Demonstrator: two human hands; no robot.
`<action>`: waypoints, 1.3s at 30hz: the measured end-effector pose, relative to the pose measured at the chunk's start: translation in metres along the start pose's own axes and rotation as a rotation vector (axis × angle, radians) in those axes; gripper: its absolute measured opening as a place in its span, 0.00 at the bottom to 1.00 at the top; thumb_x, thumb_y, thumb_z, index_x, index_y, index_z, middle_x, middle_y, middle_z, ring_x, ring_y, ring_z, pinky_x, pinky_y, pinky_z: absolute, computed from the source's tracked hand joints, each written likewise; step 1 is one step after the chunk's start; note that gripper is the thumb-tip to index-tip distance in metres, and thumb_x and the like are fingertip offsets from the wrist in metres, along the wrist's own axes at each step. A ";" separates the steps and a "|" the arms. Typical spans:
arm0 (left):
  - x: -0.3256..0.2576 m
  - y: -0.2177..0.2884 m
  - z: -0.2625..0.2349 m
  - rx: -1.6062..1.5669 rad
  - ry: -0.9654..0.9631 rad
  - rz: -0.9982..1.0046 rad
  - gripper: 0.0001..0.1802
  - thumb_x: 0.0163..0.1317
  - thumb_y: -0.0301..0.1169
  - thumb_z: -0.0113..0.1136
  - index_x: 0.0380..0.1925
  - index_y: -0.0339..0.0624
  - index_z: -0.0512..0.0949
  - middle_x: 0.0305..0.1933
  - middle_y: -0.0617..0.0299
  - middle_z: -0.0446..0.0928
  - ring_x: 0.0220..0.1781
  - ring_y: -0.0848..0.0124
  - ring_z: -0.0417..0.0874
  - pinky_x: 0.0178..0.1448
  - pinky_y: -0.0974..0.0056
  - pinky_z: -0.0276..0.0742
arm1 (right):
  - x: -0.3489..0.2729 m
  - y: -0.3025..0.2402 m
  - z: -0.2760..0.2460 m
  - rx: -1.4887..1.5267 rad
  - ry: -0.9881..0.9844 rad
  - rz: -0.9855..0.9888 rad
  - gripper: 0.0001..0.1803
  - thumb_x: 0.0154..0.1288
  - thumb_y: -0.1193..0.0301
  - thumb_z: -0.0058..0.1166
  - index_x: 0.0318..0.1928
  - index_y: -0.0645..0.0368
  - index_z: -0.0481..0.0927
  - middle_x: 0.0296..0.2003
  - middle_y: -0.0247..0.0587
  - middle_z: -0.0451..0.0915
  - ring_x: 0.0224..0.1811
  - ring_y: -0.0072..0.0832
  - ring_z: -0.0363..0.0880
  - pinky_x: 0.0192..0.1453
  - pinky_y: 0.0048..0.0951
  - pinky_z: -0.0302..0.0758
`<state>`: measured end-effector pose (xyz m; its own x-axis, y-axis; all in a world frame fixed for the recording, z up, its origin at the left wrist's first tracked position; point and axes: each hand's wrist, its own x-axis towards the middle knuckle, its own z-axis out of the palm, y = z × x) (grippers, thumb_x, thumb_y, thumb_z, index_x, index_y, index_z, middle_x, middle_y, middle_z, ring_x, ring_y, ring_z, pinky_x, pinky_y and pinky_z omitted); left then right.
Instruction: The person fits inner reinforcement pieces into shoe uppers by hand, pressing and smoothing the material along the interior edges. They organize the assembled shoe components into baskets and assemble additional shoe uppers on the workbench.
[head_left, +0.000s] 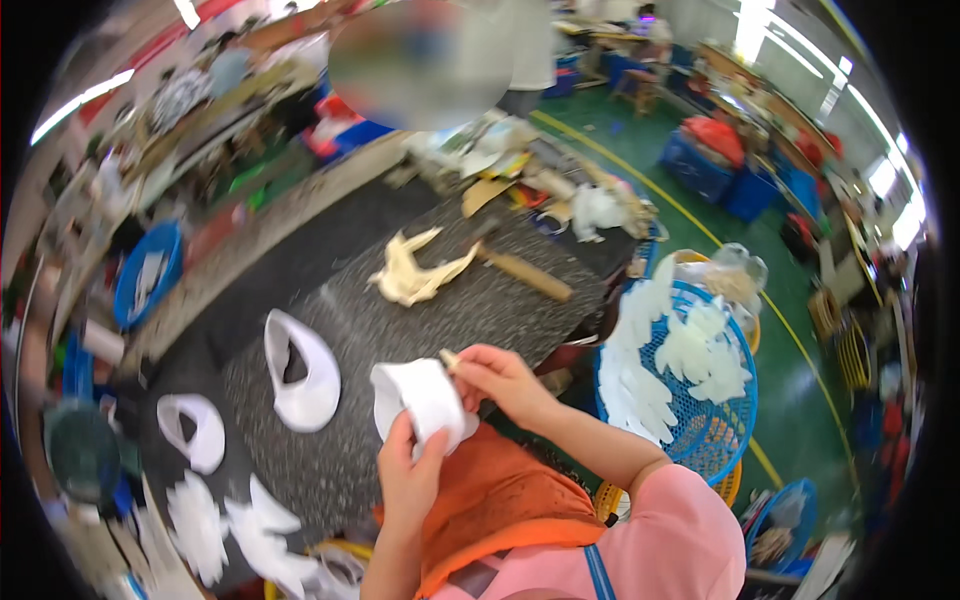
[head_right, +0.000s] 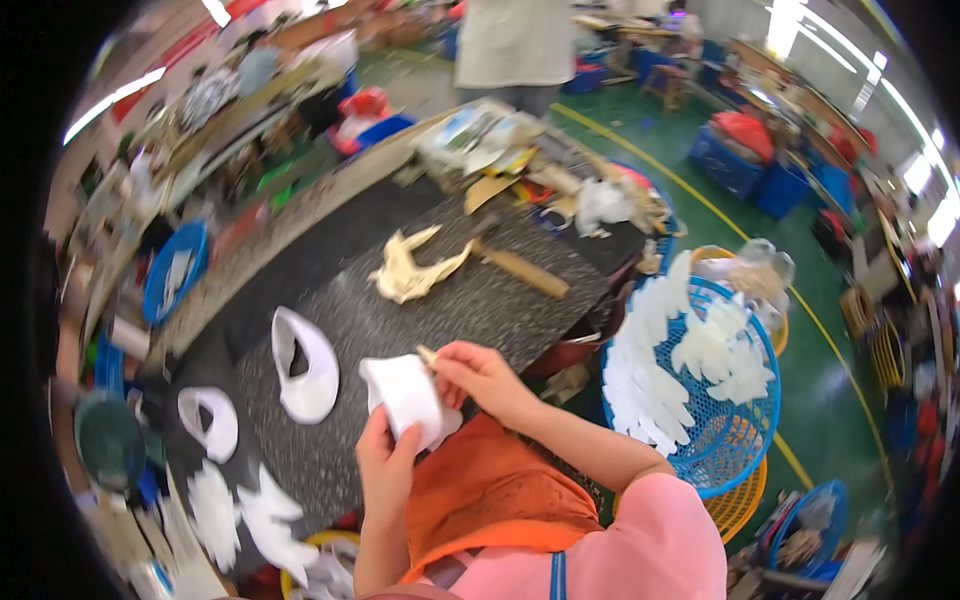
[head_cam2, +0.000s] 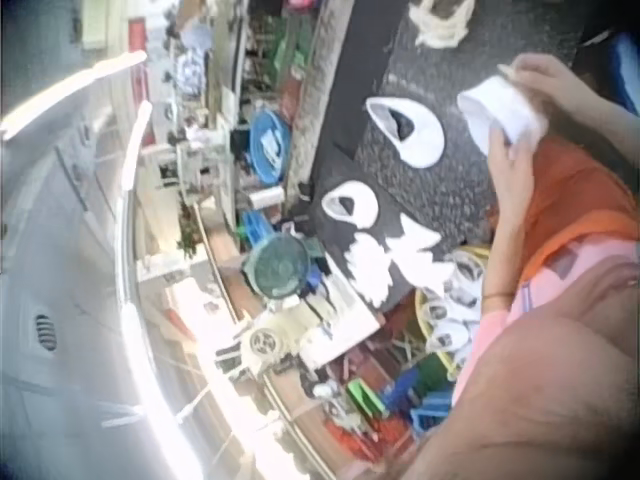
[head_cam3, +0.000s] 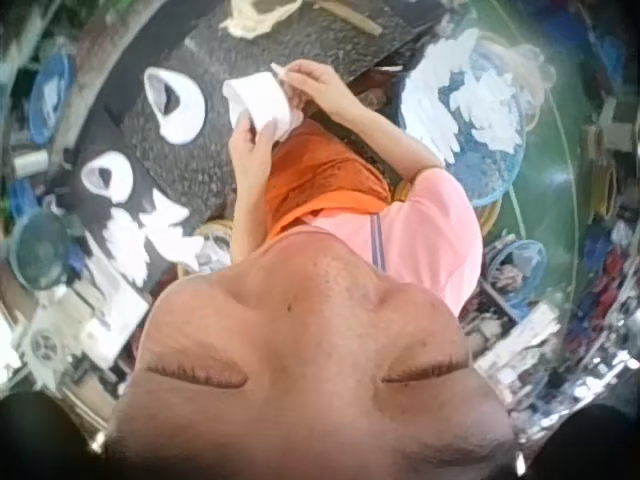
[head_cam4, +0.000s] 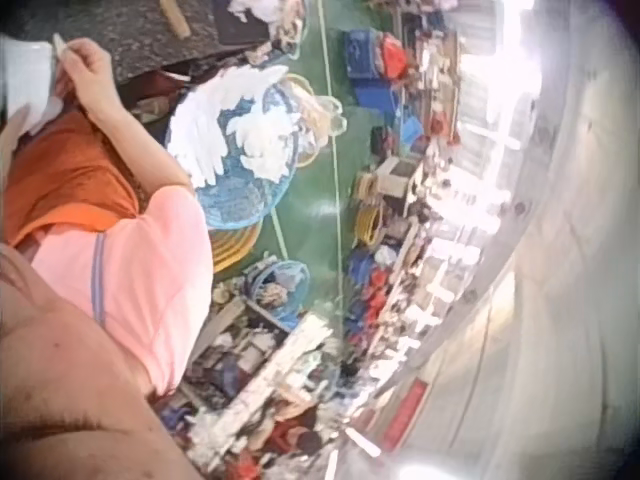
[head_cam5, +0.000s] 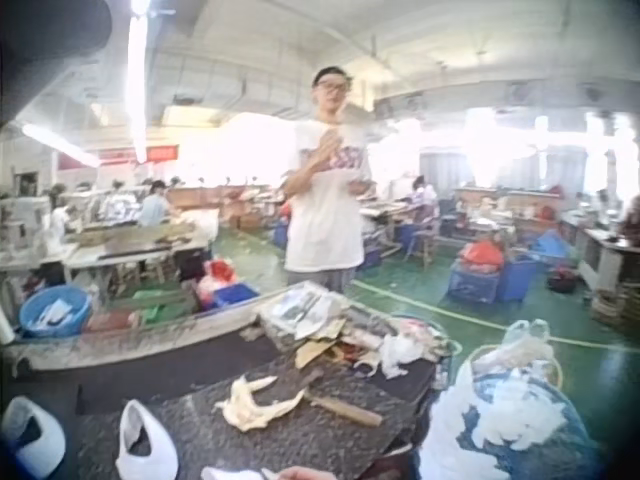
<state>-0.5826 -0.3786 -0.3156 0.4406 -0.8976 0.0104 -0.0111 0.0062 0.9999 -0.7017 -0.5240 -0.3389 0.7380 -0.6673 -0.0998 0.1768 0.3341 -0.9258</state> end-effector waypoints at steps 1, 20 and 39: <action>-0.003 0.001 -0.005 -0.113 0.050 -0.011 0.18 0.60 0.22 0.55 0.51 0.32 0.70 0.46 0.59 0.76 0.46 0.74 0.76 0.50 0.69 0.72 | 0.006 0.001 0.004 0.012 -0.014 -0.023 0.09 0.70 0.68 0.48 0.43 0.61 0.76 0.27 0.31 0.75 0.26 0.16 0.73 0.31 0.19 0.72; -0.005 -0.044 -0.003 1.422 -0.010 0.757 0.19 0.52 0.29 0.51 0.46 0.37 0.76 0.36 0.57 0.72 0.39 0.62 0.74 0.49 0.58 0.67 | -0.017 -0.016 -0.018 0.381 -0.049 0.039 0.08 0.72 0.67 0.44 0.39 0.58 0.71 0.17 0.26 0.61 0.17 0.14 0.58 0.21 0.19 0.55; -0.015 -0.036 0.009 1.389 -0.047 0.688 0.12 0.53 0.28 0.52 0.36 0.34 0.75 0.31 0.56 0.73 0.36 0.64 0.75 0.50 0.59 0.70 | -0.005 -0.026 0.025 -1.132 -0.492 -0.523 0.06 0.63 0.71 0.50 0.36 0.61 0.72 0.35 0.48 0.73 0.39 0.47 0.74 0.43 0.41 0.73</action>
<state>-0.5969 -0.3697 -0.3517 -0.0263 -0.9061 0.4224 -0.9994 0.0336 0.0098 -0.6938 -0.5124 -0.3046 0.9480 -0.1598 0.2751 0.0517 -0.7759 -0.6288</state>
